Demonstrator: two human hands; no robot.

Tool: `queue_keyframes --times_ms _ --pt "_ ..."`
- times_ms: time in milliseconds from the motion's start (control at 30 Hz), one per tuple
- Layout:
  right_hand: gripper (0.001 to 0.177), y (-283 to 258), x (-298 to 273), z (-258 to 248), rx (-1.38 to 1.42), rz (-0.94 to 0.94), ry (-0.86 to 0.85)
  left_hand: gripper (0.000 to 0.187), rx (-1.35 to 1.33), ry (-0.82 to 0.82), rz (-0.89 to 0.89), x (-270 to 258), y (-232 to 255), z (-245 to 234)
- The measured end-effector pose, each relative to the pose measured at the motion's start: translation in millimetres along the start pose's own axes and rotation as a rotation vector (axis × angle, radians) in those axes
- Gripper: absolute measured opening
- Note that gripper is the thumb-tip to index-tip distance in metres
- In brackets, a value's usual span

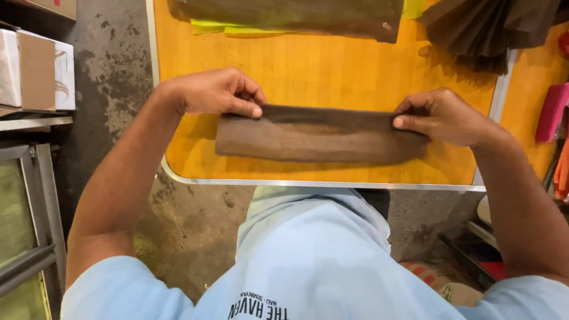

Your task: The person folds a large sheet of brown paper multiple times on a yellow table, creating a narrow strip. They then gather several folded strips, fan them out, and secure them with a small piece of tape. Finally, they fold another sheet of brown paper in half.

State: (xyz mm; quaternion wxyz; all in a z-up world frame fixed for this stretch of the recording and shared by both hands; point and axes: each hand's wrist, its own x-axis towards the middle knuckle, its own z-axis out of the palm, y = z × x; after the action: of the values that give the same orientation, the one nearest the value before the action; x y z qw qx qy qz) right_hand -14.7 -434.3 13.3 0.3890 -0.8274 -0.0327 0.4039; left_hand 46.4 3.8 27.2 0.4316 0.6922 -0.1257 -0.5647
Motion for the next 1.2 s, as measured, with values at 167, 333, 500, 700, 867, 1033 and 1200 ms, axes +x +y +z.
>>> queue_keyframes --times_ms 167,333,500,700,867,1033,1200 --pt "0.017 -6.7 -9.6 10.0 -0.326 -0.114 0.221 0.012 0.428 0.402 0.232 5.6 -15.4 10.5" --pt "0.02 13.1 -9.3 11.4 -0.534 -0.404 0.368 0.019 0.567 0.486 0.442 -2.0 -22.7 21.0" --pt "0.017 2.8 -15.4 6.3 -0.519 -0.358 0.317 0.011 0.786 0.629 0.734 -1.6 -45.4 26.0" --pt "0.013 34.7 -9.8 14.3 -0.563 -0.647 0.496 0.015 1.033 0.884 0.91 -5.7 -56.1 39.2" --pt "0.007 29.3 -21.4 24.2 -0.653 -0.894 0.598 0.02 1.126 0.873 0.905 -10.0 -62.4 40.1" --pt "0.017 42.2 -27.2 29.8 -0.803 -0.996 0.627 0.02 1.31 0.809 0.923 -16.2 -60.3 39.7" --pt "0.014 40.8 -34.4 28.8 -0.93 -1.001 0.58 0.025 1.416 0.775 0.906 -20.1 -56.6 42.0"
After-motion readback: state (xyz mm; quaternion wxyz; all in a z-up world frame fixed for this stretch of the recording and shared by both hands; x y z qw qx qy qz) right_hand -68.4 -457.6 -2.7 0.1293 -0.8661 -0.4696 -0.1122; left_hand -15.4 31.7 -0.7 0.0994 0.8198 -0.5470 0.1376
